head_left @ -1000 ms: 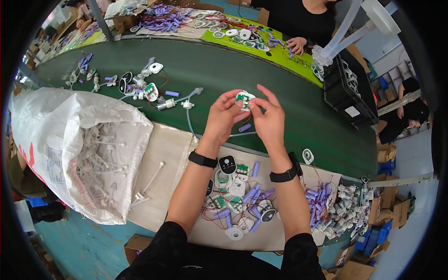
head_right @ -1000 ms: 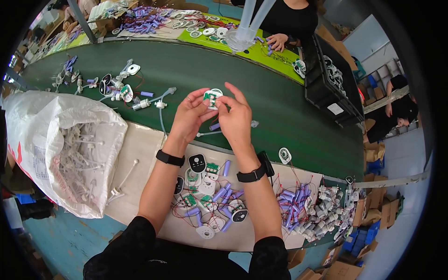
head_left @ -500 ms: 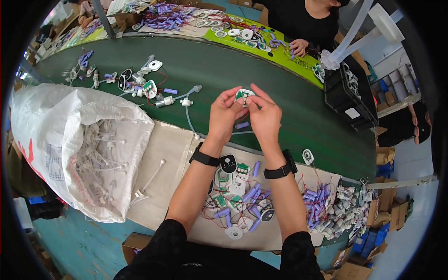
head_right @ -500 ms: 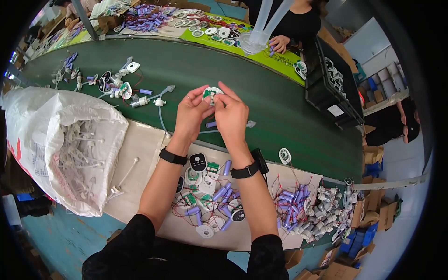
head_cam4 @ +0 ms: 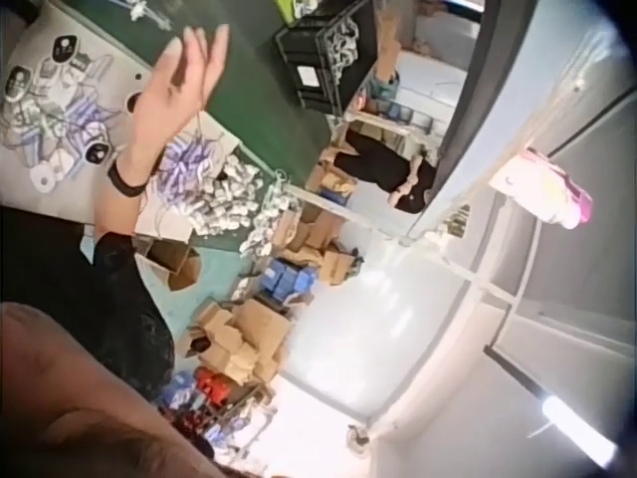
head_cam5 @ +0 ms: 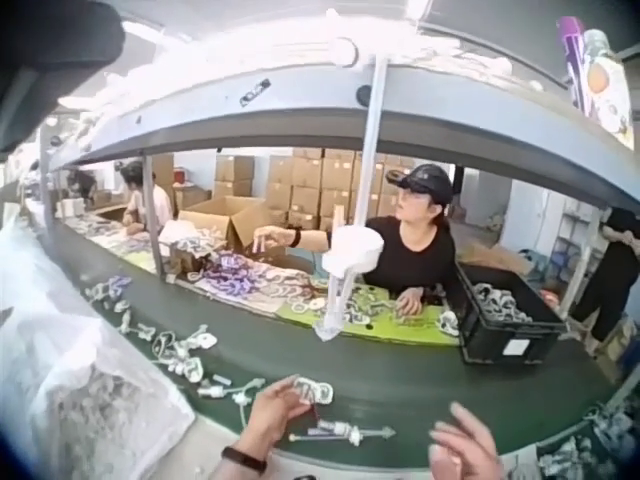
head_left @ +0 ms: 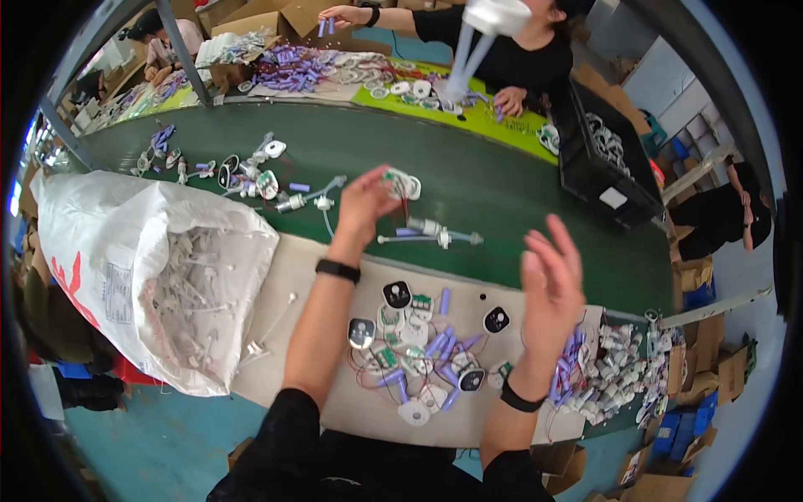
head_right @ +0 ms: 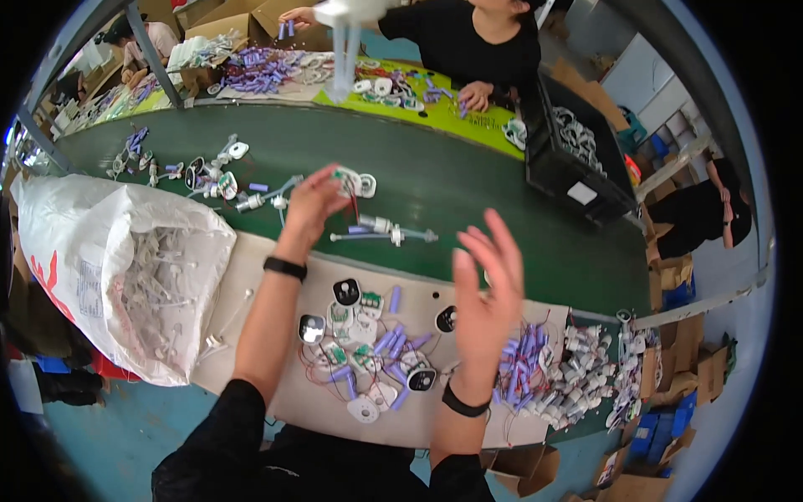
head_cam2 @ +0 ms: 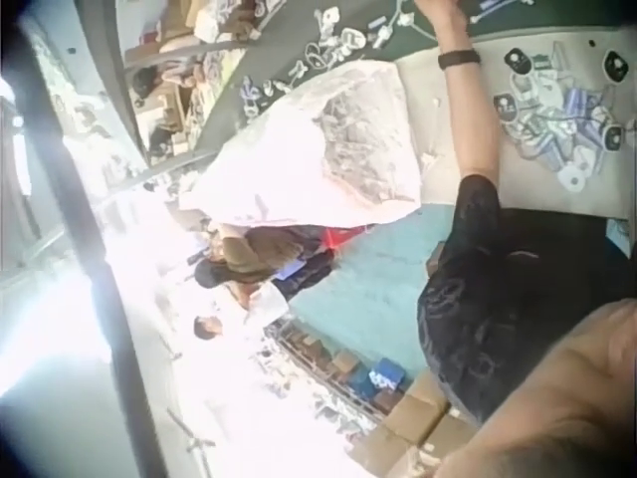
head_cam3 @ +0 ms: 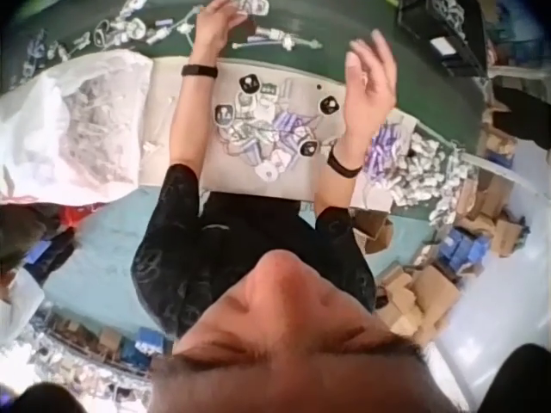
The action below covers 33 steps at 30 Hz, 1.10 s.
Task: The person assembles electronic components by hand, fitting a circuit board into a plastic housing and pressing them together. They then set the unit aside and pick up a motor and a battery to continue the assembly process.
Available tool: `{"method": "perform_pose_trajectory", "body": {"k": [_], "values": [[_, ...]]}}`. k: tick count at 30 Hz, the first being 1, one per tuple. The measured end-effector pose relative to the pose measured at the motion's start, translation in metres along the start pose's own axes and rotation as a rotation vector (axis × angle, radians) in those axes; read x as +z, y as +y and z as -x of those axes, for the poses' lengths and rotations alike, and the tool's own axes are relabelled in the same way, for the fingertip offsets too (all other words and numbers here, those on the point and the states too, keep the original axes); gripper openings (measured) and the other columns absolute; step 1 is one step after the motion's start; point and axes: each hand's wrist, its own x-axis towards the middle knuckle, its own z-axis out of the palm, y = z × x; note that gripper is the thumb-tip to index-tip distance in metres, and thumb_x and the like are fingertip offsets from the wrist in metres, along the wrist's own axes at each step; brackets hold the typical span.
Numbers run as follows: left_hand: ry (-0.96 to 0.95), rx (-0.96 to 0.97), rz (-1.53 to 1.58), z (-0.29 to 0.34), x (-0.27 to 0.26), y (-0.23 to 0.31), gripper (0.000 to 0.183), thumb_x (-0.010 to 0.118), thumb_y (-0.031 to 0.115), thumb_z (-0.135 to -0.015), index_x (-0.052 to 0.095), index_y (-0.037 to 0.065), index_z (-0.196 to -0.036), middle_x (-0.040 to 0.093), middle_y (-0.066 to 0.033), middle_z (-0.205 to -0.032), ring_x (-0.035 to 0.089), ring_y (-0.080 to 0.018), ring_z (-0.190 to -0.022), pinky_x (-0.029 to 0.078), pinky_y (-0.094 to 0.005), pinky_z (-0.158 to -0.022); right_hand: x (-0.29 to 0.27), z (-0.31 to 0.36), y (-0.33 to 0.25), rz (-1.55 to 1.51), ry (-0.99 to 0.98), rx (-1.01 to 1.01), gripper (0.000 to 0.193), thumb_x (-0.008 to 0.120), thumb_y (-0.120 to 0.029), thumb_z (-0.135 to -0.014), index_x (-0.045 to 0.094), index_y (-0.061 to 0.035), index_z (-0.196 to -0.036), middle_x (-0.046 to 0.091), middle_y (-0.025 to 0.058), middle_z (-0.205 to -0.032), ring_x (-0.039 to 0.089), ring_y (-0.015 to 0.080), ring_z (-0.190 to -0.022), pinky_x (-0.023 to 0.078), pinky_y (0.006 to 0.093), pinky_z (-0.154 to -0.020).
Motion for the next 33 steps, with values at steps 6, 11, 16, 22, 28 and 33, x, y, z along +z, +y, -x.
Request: {"method": "perform_pose_trajectory", "body": {"k": [6, 11, 16, 22, 28, 33], "values": [[0.041, -0.045, -0.082, -0.092, -0.026, 0.027, 0.043, 0.058, -0.001, -0.097, 0.051, 0.004, -0.139, 0.069, -0.012, -0.113, 0.073, -0.0231, -0.091, 0.064, -0.0316, -0.074, -0.085, 0.02, -0.024, 0.008, 0.433, -0.133, 0.024, 0.051, -0.003, -0.102, 0.067, 0.009, -0.115, 0.058, 0.0258, -0.136, 0.066, 0.0236, -0.107, 0.053, 0.0343, -0.095], [0.098, -0.097, -0.177, -0.148, -0.076, 0.033, 0.044, 0.06, 0.004, -0.097, 0.052, 0.008, -0.14, 0.069, -0.0123, -0.113, 0.072, -0.0223, -0.09, 0.064, -0.0339, -0.071, -0.123, 0.035, -0.01, -0.185, 0.619, -0.143, 0.029, 0.049, -0.007, -0.105, 0.06, 0.0126, -0.123, 0.056, 0.0273, -0.137, 0.064, 0.025, -0.106, 0.053, 0.033, -0.093], [0.22, -0.082, -0.591, -0.092, -0.059, 0.075, 0.044, 0.064, 0.016, -0.097, 0.054, 0.005, -0.138, 0.066, -0.008, -0.109, 0.066, -0.0197, -0.084, 0.058, -0.0317, -0.074, -0.121, 0.04, -0.013, -0.171, 0.532, -0.257, 0.029, 0.049, -0.006, -0.104, 0.06, 0.0131, -0.122, 0.057, 0.026, -0.134, 0.059, 0.0218, -0.092, 0.05, 0.0312, -0.085], [-0.131, 0.265, -1.043, 0.131, -0.047, 0.083, 0.036, 0.068, 0.024, -0.096, 0.066, 0.004, -0.126, 0.072, -0.0123, -0.116, 0.068, -0.0208, -0.107, 0.054, -0.0334, -0.092, -0.109, 0.044, -0.036, -0.269, 0.444, -0.302, 0.028, 0.047, -0.004, -0.104, 0.06, 0.0132, -0.122, 0.057, 0.0259, -0.135, 0.057, 0.024, -0.097, 0.048, 0.0352, -0.087], [0.157, 0.567, -1.606, 0.283, -0.124, 0.026, 0.047, 0.071, 0.018, -0.088, 0.063, 0.008, -0.133, 0.053, -0.0208, -0.145, 0.046, -0.0447, -0.136, 0.039, -0.0508, -0.113, -0.094, 0.075, -0.074, -0.12, 0.315, -0.435, 0.023, 0.05, -0.001, -0.1, 0.065, 0.0091, -0.115, 0.061, 0.0228, -0.126, 0.059, 0.0223, -0.087, 0.051, 0.0341, -0.08], [0.324, 0.53, -1.758, 0.313, -0.157, 0.001, 0.053, 0.071, 0.017, -0.086, 0.057, 0.003, -0.136, 0.049, -0.023, -0.146, 0.039, -0.0488, -0.138, 0.032, -0.0545, -0.116, -0.107, 0.111, -0.101, 0.007, 0.255, -0.398, 0.023, 0.05, 0.001, -0.1, 0.066, 0.0093, -0.114, 0.062, 0.0225, -0.126, 0.062, 0.0225, -0.086, 0.052, 0.0335, -0.082]]}}
